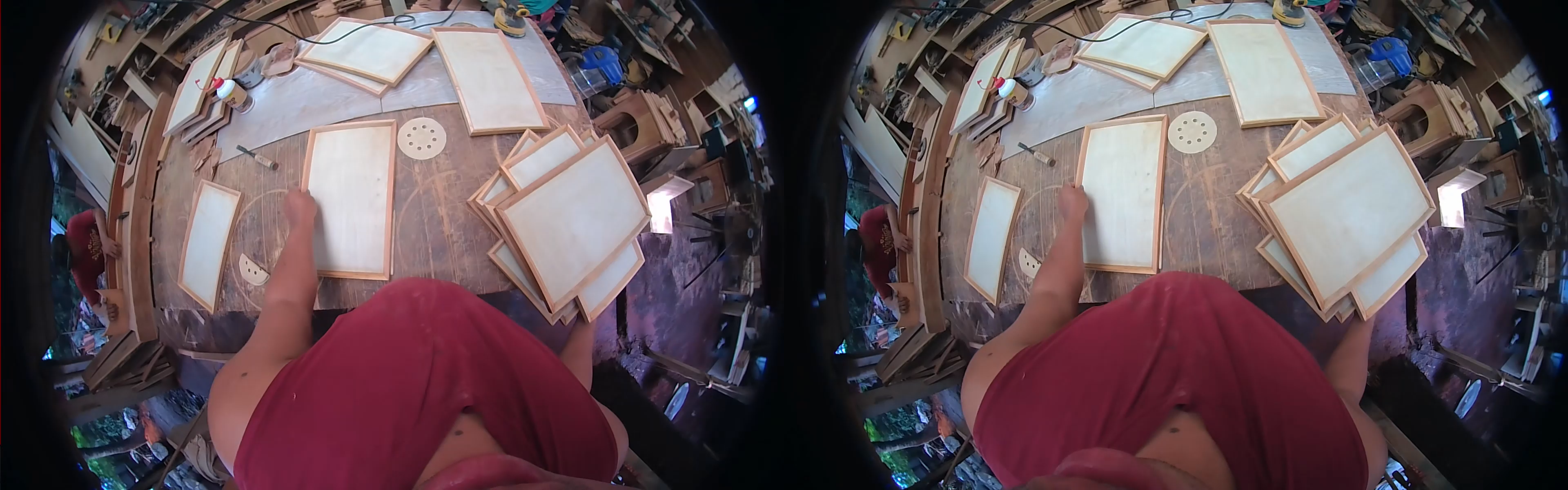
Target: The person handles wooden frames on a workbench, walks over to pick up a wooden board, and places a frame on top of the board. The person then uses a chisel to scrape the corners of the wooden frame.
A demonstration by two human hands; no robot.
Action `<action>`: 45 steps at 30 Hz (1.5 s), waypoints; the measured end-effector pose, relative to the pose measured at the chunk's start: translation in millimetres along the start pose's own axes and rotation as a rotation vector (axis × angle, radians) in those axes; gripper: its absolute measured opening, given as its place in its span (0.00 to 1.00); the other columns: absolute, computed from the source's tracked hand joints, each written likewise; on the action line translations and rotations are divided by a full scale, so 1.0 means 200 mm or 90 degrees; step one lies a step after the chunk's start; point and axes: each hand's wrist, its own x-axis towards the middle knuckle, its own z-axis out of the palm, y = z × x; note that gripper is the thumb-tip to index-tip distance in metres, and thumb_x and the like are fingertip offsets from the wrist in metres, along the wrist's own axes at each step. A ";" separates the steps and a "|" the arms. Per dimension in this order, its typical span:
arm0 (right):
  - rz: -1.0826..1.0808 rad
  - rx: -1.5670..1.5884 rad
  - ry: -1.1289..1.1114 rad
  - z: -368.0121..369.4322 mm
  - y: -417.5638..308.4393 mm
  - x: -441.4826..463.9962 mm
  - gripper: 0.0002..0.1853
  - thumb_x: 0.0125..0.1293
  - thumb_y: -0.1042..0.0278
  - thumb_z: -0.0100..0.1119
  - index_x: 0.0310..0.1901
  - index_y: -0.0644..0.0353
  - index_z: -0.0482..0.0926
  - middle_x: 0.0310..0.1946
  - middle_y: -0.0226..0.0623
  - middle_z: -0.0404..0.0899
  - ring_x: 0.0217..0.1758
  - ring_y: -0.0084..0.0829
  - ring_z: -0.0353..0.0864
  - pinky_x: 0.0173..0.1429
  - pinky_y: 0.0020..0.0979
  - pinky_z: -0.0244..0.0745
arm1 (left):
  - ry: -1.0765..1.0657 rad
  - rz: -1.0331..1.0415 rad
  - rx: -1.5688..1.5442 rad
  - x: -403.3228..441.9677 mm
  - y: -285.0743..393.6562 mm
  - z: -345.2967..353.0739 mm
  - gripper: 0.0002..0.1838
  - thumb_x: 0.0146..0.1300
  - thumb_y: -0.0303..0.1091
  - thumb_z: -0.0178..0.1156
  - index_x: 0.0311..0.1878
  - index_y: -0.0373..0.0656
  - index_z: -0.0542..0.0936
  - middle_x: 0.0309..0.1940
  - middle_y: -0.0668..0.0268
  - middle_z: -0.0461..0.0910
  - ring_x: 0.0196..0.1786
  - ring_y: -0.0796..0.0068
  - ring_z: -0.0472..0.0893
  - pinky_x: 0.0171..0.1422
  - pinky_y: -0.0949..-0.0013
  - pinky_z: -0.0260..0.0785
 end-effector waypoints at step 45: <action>-0.137 -0.607 -0.640 -0.26 1.21 -0.52 0.26 0.70 0.42 0.56 0.40 0.64 0.79 0.25 0.37 0.78 0.23 0.31 0.77 0.24 0.32 0.74 | -0.024 -0.137 -0.507 0.09 0.01 -0.57 0.27 0.77 0.49 0.44 0.55 0.30 0.78 0.52 0.53 0.82 0.50 0.59 0.80 0.59 0.60 0.70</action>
